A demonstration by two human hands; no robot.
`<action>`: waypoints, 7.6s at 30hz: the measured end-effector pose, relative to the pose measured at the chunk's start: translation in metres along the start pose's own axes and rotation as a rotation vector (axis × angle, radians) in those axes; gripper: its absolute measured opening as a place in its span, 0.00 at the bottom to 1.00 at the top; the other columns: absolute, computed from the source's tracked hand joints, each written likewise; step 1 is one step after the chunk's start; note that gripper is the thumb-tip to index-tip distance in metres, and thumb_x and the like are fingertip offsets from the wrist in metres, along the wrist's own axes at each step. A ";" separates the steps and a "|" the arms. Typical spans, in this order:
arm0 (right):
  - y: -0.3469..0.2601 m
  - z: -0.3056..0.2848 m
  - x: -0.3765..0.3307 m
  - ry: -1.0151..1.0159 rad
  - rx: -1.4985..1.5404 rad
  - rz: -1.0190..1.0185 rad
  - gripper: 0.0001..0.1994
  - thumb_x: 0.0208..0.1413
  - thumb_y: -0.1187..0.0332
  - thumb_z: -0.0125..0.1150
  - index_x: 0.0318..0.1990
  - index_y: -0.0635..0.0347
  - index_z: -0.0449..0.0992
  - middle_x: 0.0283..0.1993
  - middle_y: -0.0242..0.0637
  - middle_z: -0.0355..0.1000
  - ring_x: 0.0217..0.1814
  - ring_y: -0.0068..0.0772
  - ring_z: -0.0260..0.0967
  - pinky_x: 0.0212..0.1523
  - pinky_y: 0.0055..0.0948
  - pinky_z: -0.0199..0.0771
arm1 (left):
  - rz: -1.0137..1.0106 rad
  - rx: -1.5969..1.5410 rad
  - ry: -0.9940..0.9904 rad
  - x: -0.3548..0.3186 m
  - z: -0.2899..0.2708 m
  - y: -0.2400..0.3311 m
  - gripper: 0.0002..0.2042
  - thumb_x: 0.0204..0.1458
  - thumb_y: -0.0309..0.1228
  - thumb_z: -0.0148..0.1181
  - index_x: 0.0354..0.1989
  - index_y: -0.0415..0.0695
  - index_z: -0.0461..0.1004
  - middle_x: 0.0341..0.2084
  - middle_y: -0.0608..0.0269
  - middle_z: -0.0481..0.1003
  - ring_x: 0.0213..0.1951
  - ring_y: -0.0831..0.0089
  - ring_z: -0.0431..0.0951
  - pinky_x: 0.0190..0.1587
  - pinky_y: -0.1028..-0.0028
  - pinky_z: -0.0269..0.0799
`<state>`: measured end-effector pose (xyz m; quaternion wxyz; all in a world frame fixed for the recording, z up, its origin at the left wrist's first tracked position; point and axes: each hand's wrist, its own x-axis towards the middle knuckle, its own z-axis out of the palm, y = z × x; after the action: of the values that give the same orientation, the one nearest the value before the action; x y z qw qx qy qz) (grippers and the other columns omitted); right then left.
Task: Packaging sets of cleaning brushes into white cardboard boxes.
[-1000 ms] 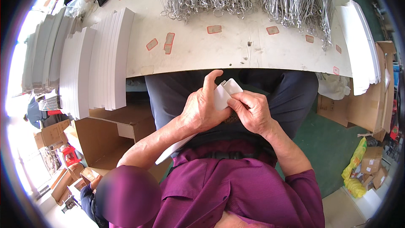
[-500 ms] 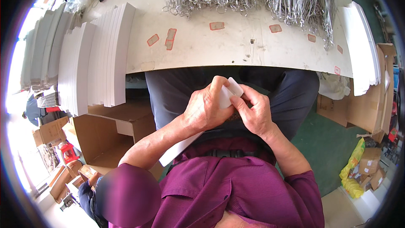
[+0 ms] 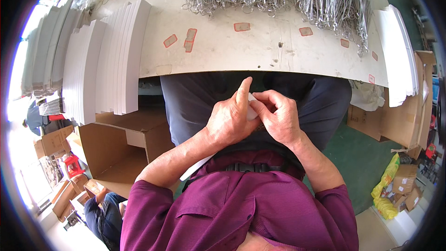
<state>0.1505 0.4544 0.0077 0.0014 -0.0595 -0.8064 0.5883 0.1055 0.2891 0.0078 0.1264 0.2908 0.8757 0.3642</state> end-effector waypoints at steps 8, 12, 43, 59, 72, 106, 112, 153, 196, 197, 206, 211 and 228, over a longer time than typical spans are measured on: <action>0.011 -0.001 0.000 0.086 0.362 0.187 0.07 0.63 0.70 0.69 0.39 0.66 0.80 0.32 0.35 0.82 0.34 0.17 0.78 0.34 0.21 0.78 | -0.135 0.040 -0.059 -0.005 -0.004 0.006 0.31 0.44 0.37 0.77 0.53 0.35 0.71 0.38 0.43 0.81 0.39 0.46 0.85 0.38 0.55 0.83; 0.012 -0.007 0.001 0.029 0.364 0.171 0.07 0.65 0.69 0.67 0.37 0.63 0.80 0.28 0.29 0.78 0.28 0.11 0.71 0.27 0.17 0.72 | -0.067 0.059 -0.024 -0.010 -0.005 0.003 0.29 0.44 0.36 0.77 0.52 0.35 0.71 0.37 0.44 0.81 0.38 0.46 0.85 0.37 0.55 0.83; 0.009 0.025 -0.016 0.081 -0.019 -0.232 0.24 0.64 0.71 0.66 0.65 0.68 0.73 0.40 0.53 0.82 0.36 0.40 0.83 0.38 0.30 0.81 | 0.031 -0.093 -0.008 -0.005 -0.019 -0.012 0.29 0.45 0.34 0.74 0.54 0.34 0.70 0.36 0.41 0.80 0.37 0.43 0.84 0.38 0.54 0.83; 0.007 -0.050 0.053 0.264 0.438 -0.045 0.23 0.70 0.69 0.60 0.67 0.70 0.68 0.43 0.38 0.79 0.37 0.20 0.76 0.35 0.23 0.79 | 0.091 0.286 0.010 0.023 -0.098 -0.005 0.29 0.48 0.33 0.74 0.59 0.37 0.71 0.47 0.44 0.77 0.48 0.45 0.79 0.51 0.54 0.76; 0.017 -0.059 0.092 0.308 -0.702 -0.484 0.24 0.57 0.59 0.70 0.57 0.62 0.77 0.63 0.45 0.72 0.65 0.51 0.68 0.66 0.47 0.65 | 0.226 0.242 0.270 0.103 -0.103 -0.024 0.18 0.53 0.33 0.70 0.47 0.34 0.79 0.38 0.46 0.81 0.43 0.47 0.81 0.47 0.55 0.77; -0.010 -0.067 0.101 0.370 -0.711 -0.626 0.24 0.53 0.64 0.73 0.55 0.66 0.77 0.62 0.49 0.71 0.65 0.54 0.67 0.66 0.48 0.66 | -0.029 -0.639 0.607 0.155 -0.105 -0.056 0.10 0.55 0.26 0.70 0.28 0.37 0.75 0.33 0.56 0.81 0.35 0.78 0.80 0.38 0.76 0.78; -0.054 -0.036 0.171 0.180 -0.805 -0.760 0.26 0.57 0.63 0.69 0.60 0.66 0.74 0.66 0.48 0.69 0.72 0.51 0.62 0.72 0.47 0.59 | -0.018 -0.501 0.608 0.135 -0.119 -0.051 0.11 0.55 0.26 0.73 0.27 0.37 0.75 0.35 0.58 0.81 0.35 0.82 0.77 0.38 0.78 0.74; -0.045 -0.054 0.094 -0.138 1.000 -0.022 0.15 0.71 0.61 0.58 0.54 0.64 0.76 0.43 0.42 0.79 0.36 0.28 0.78 0.36 0.31 0.82 | -0.016 -1.593 0.073 0.044 -0.077 -0.018 0.06 0.67 0.28 0.58 0.43 0.38 0.77 0.38 0.49 0.80 0.38 0.61 0.83 0.43 0.60 0.81; 0.026 -0.146 0.071 0.586 0.891 0.061 0.20 0.75 0.55 0.50 0.53 0.66 0.75 0.23 0.23 0.61 0.19 0.13 0.50 0.17 0.19 0.48 | -0.283 -0.873 -0.442 0.072 -0.008 0.051 0.10 0.65 0.29 0.60 0.44 0.34 0.80 0.33 0.64 0.80 0.33 0.81 0.79 0.38 0.77 0.78; 0.031 -0.149 0.072 0.592 0.897 0.056 0.20 0.75 0.55 0.50 0.53 0.66 0.75 0.23 0.23 0.61 0.19 0.13 0.50 0.17 0.19 0.48 | -0.098 -0.659 -0.340 0.085 -0.011 0.048 0.09 0.64 0.29 0.61 0.42 0.34 0.80 0.32 0.65 0.80 0.33 0.81 0.79 0.38 0.77 0.77; 0.043 -0.153 0.070 0.590 0.878 0.040 0.16 0.75 0.60 0.49 0.49 0.66 0.76 0.23 0.25 0.61 0.18 0.14 0.50 0.17 0.21 0.49 | 0.338 -0.090 0.143 0.217 0.010 0.067 0.08 0.57 0.27 0.64 0.42 0.37 0.80 0.28 0.53 0.82 0.30 0.65 0.83 0.35 0.66 0.78; 0.048 -0.152 0.071 0.599 0.973 0.018 0.16 0.76 0.61 0.48 0.49 0.66 0.76 0.24 0.26 0.64 0.18 0.16 0.51 0.18 0.22 0.51 | 0.563 0.481 0.124 0.234 0.036 0.085 0.22 0.55 0.32 0.65 0.58 0.42 0.71 0.28 0.54 0.78 0.35 0.58 0.84 0.34 0.59 0.80; 0.054 -0.156 0.067 0.504 1.006 -0.021 0.17 0.76 0.59 0.49 0.49 0.66 0.77 0.26 0.27 0.68 0.20 0.18 0.57 0.20 0.24 0.58 | 0.388 0.054 0.102 0.251 0.015 0.110 0.11 0.53 0.31 0.70 0.34 0.41 0.73 0.22 0.57 0.78 0.25 0.64 0.82 0.30 0.66 0.77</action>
<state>0.1008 0.6254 0.0000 0.2282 -0.1819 -0.4016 0.8681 -0.0426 0.5106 0.0735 0.0014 0.4384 0.8180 0.3724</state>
